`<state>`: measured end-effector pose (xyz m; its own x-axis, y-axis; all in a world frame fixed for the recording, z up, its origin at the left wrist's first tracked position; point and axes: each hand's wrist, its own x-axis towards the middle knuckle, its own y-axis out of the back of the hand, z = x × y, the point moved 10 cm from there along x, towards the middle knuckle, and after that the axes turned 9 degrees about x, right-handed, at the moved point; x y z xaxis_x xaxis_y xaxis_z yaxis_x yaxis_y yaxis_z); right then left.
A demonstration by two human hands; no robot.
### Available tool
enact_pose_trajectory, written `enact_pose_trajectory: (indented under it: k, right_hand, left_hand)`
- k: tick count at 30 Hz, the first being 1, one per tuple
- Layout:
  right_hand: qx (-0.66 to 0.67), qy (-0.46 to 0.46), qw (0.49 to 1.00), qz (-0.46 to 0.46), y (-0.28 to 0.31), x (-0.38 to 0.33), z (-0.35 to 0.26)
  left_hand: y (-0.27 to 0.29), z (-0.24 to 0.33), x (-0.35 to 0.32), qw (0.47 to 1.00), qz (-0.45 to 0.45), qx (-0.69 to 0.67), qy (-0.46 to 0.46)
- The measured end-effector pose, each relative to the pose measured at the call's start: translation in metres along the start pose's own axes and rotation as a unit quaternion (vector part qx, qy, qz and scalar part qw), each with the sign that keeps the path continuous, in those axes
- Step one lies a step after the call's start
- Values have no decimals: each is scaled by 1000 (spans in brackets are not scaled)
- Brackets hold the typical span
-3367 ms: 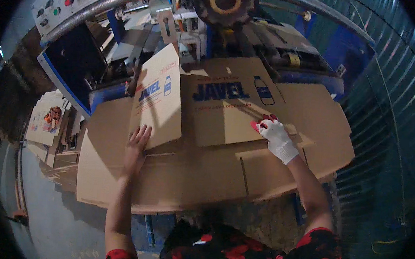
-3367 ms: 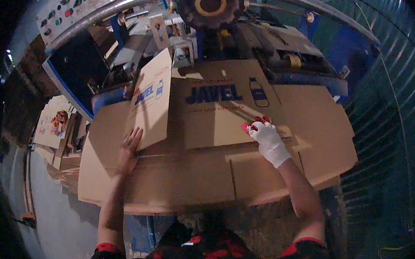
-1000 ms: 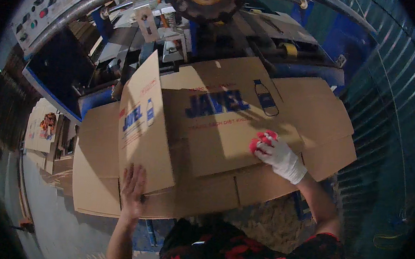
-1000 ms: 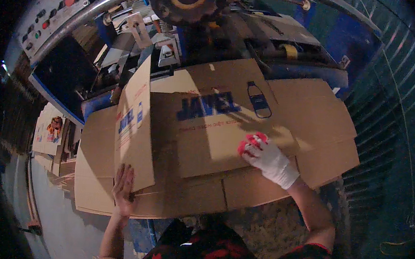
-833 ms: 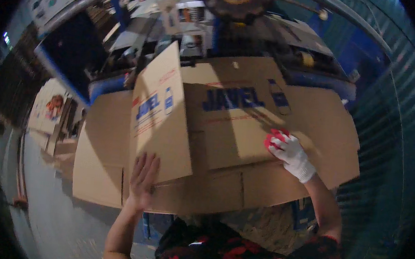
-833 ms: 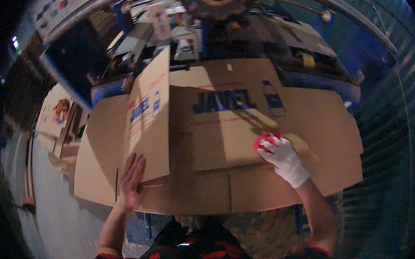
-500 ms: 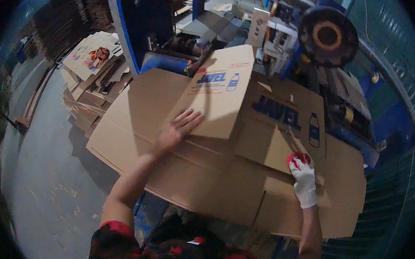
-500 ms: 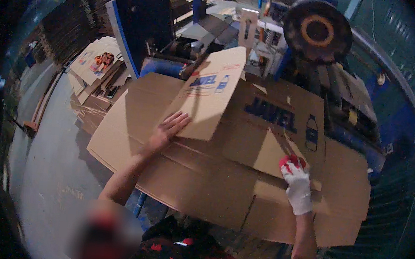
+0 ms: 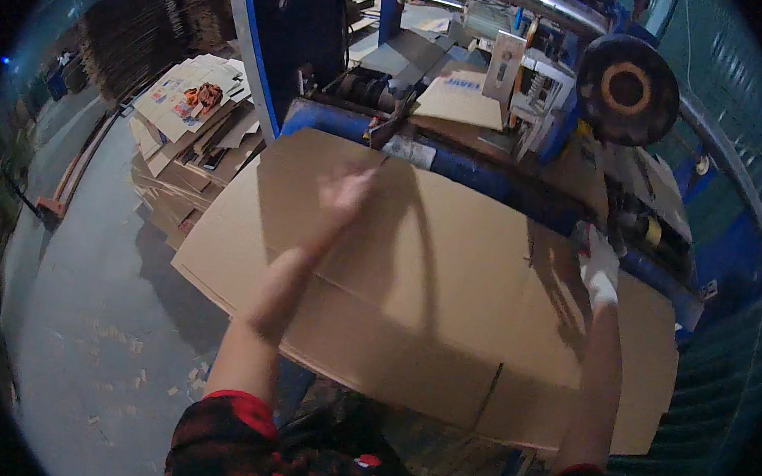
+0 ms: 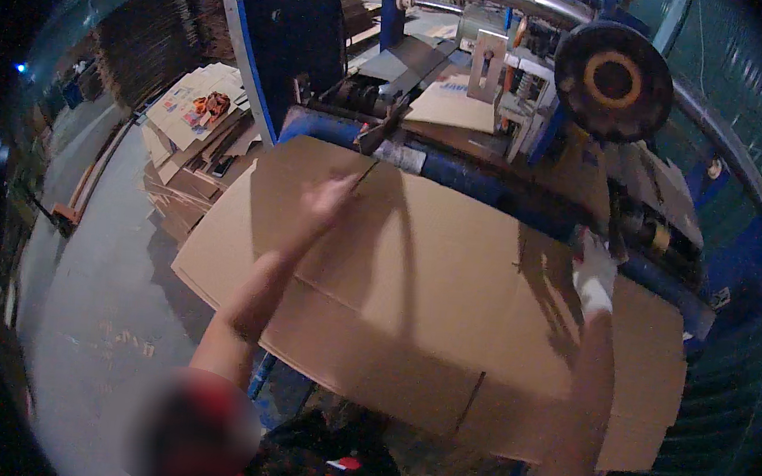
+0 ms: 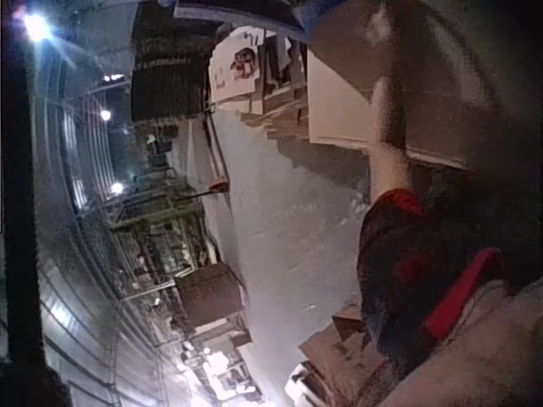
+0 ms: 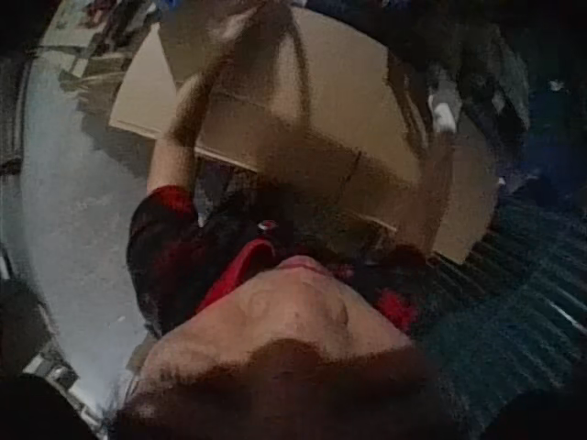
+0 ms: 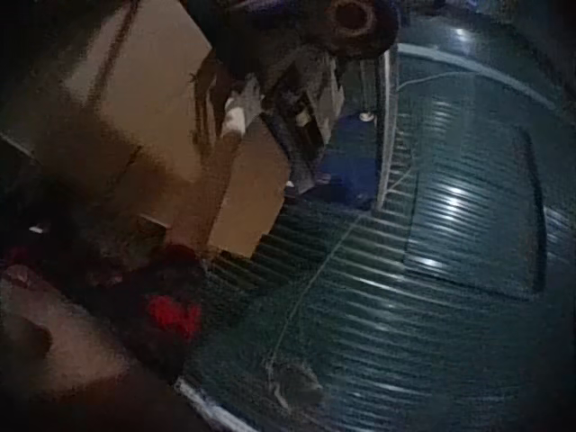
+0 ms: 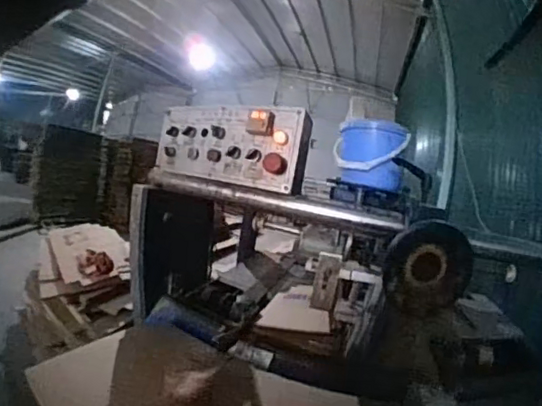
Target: The person repeatedly folds flat cardboard sheets into boxes at a packaging machine. They align the sheets, fold the side flaps, and press the seams to form the box shape, then place the finished boxes aside.
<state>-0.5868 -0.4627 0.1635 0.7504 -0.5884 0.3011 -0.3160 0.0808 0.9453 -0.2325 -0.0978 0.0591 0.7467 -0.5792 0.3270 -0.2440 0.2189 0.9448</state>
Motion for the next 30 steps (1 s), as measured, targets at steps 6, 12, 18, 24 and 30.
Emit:
enact_pose_trajectory:
  k: [6, 12, 18, 24, 30]
  right_hand:
    - [4, -17, 1000, -20, 7, -200, 22]
    - [-54, -53, 994, -76, 19, -290, 12]
    - [-122, -502, 800, 303, 84, -473, 152]
    - [592, -449, 505, 439, 14, -509, 202]
    - [467, -294, 669, 499, 123, -456, 113]
  left_hand:
    - [86, -194, -149, 951, -171, 48, 254]
    - [76, -259, -211, 949, -212, 76, 221]
    - [76, -278, -236, 960, -176, 121, 178]
    - [92, -314, -228, 981, -39, 125, 146]
    - [201, -184, -222, 721, 83, -684, 69]
